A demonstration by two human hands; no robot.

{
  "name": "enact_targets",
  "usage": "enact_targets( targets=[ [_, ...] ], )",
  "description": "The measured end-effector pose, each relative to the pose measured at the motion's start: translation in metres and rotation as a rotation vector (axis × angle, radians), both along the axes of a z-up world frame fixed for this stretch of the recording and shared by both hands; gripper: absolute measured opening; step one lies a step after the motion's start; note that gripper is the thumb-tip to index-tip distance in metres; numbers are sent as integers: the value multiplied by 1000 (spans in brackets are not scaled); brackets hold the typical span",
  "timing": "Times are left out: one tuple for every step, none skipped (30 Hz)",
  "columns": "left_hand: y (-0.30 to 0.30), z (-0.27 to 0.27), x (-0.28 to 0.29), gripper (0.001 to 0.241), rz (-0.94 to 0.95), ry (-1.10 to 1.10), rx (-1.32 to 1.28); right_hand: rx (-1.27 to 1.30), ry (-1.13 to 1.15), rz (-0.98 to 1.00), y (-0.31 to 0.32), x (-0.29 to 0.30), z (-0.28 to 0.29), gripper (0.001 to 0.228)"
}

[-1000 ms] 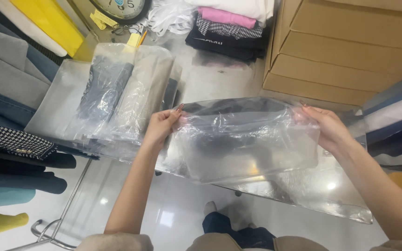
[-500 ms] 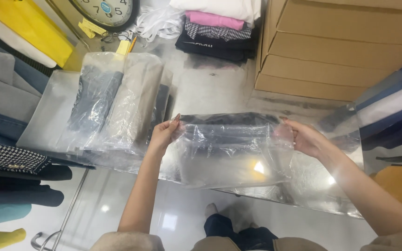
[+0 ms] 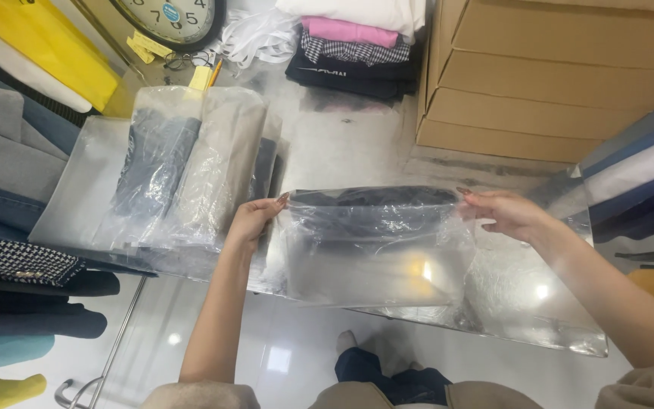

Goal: The person places a folded pair of dark jeans onto a sheet of bubble wrap on a metal table. They then wrap the jeans in the bubble wrap, fold the edges over, and smooth the package before placing it on top of other wrapped items.

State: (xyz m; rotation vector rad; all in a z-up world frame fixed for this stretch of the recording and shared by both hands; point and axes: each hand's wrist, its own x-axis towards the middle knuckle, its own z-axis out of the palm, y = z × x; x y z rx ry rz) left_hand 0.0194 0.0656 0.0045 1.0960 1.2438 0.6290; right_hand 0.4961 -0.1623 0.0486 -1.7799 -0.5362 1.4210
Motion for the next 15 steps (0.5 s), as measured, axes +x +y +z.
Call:
enact_targets(
  targets=[
    [-5, 11, 2, 24, -2, 2, -1, -1, 2, -2, 3, 3, -5, 35],
    [-10, 22, 5, 25, 22, -9, -15, 12, -4, 5, 7, 8, -10, 37],
    [-14, 33, 7, 25, 46, -19, -28, 26, -9, 11, 11, 13, -14, 39],
    [-3, 11, 4, 25, 47, -20, -28, 26, -10, 12, 11, 11, -6, 39],
    [8, -11, 1, 27, 58, -23, -42, 27, -25, 28, 10, 8, 3, 34],
    [19, -34, -3, 28, 71, -26, -57, 28, -39, 47, 10, 5, 11, 31],
    [6, -2, 2, 28, 74, -28, -58, 27, -40, 50, 11, 4, 18, 31],
    [-8, 30, 7, 31, 44, -19, -71, 35, -52, 64, 11, 2, 25, 29],
    [-22, 62, 11, 35, 14, -10, -84, 42, -64, 79, 10, 0, 31, 28],
    [-26, 73, 12, 35, 19, -10, -85, 42, -64, 84, 14, -6, 46, 28],
    [-30, 84, 13, 35, 0, -15, -104, 57, -50, 79, 18, -12, 61, 29],
    [-33, 95, 15, 36, -18, -22, -121, 75, -36, 74, 22, -17, 77, 29],
    [-31, 102, 19, 36, -13, -23, -119, 77, -37, 80, 32, 1, 66, 29],
    [-30, 107, 22, 34, -1, -76, -156, 45, -87, 140, 42, 20, 53, 30],
    [-30, 113, 26, 32, 12, -129, -192, 12, -136, 199, 51, 38, 41, 31]
  ],
)
